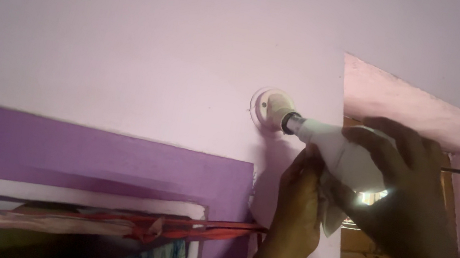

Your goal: The person removes a light bulb from a wall-mounted socket, wipes the socket with a cloth, and then screws a new light bulb into the socket. The person uses a cloth to handle the bulb and socket during the process.

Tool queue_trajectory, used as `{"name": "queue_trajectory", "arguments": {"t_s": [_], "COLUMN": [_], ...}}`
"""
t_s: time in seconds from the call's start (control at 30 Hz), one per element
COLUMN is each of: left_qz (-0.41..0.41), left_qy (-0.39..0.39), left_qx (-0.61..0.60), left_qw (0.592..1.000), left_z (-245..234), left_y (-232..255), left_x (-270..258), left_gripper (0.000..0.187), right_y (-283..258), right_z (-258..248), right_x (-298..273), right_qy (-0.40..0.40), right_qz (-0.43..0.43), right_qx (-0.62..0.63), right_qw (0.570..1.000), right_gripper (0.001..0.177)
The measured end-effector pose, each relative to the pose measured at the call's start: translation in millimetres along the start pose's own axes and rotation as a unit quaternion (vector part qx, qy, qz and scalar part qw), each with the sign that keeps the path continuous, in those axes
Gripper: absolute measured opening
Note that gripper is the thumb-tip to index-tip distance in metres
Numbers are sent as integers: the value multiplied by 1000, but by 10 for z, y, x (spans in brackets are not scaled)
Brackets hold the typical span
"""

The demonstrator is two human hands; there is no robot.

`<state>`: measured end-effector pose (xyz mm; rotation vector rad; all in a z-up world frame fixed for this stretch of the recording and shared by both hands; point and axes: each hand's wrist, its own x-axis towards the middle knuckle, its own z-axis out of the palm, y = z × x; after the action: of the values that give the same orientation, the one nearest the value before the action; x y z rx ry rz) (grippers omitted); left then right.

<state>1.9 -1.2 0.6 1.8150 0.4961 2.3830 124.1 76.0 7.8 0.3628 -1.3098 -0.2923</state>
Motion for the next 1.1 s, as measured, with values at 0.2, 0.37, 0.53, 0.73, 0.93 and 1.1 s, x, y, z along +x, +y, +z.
{"name": "queue_trajectory", "arguments": {"t_s": [0.2, 0.37, 0.53, 0.73, 0.93, 1.1], "left_qz": [-1, 10, 19, 38, 30, 12], "left_qy": [-13, -77, -61, -75, -67, -100], "left_qx": [-50, -70, -43, -36, -40, -121], "left_qw": [999, 995, 997, 996, 997, 988], "left_z": [108, 96, 69, 47, -10, -58], "left_y": [76, 91, 99, 85, 71, 39], "left_x": [-56, -45, -27, -43, -6, 2], "left_gripper": [44, 44, 46, 52, 55, 55], "right_y": [-93, -93, -129, -182, -233, -267], "right_z": [-13, -61, -46, 12, 115, 144], "right_x": [118, 266, 344, 299, 265, 243], "right_qy": [-22, -73, -107, -78, -40, -38], "right_qz": [-8, 34, 37, 11, -31, -28], "right_qx": [-28, 65, 63, 62, 15, -1], "right_qw": [999, 995, 992, 995, 999, 999], "right_gripper": [73, 70, 70, 70, 71, 72]}}
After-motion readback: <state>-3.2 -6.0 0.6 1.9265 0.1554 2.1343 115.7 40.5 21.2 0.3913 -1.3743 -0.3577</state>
